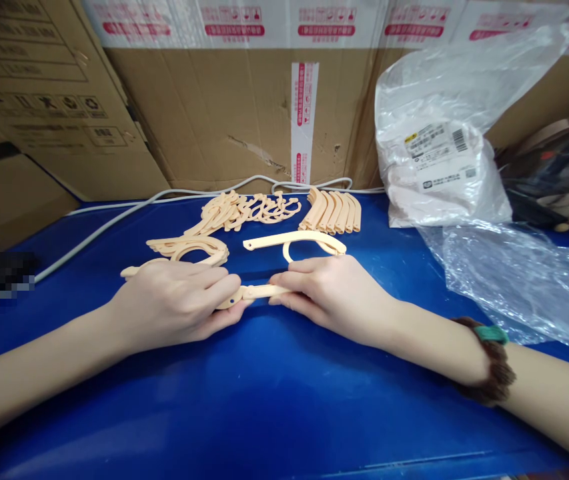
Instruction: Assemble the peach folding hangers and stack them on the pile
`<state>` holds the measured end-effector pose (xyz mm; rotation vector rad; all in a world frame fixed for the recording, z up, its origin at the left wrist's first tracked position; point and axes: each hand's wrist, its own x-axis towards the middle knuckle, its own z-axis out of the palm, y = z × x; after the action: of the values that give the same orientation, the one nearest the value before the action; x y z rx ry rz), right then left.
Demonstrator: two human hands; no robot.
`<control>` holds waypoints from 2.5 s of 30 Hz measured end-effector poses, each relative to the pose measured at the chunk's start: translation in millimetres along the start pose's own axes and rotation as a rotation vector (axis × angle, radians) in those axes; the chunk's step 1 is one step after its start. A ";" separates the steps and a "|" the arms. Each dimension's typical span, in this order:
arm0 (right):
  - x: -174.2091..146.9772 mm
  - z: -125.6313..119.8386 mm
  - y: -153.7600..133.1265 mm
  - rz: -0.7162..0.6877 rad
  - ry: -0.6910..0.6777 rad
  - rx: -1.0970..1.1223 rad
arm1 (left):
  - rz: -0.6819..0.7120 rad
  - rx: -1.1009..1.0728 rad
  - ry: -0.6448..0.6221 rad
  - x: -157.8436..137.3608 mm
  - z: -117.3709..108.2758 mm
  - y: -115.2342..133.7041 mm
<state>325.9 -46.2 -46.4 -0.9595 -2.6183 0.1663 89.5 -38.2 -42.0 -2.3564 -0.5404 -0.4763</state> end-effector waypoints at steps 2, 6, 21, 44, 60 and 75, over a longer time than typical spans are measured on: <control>0.2 0.9 0.9 -0.014 0.017 -0.031 | 0.007 -0.014 0.011 -0.5 0.8 -0.9; -0.2 1.6 2.2 -0.088 0.063 -0.092 | 0.055 -0.064 -0.001 -2.9 1.9 -3.6; 1.7 2.0 8.5 -0.171 0.073 -0.144 | 0.136 -0.170 -0.050 -2.9 4.2 -6.3; 5.7 -5.2 29.6 0.142 0.436 -0.040 | -0.070 -0.045 -0.011 -2.4 1.8 -2.1; 6.5 -3.6 23.0 0.134 0.176 -0.130 | 0.100 -0.347 -0.026 -3.1 2.7 -2.1; 5.1 1.4 31.7 0.212 0.159 -0.173 | 0.249 -0.491 -0.125 3.1 -4.6 -3.0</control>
<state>340.9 -18.7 -53.4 -1.2551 -2.4132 -0.0841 89.8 -38.4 -35.7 -2.8897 -0.1880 -0.3787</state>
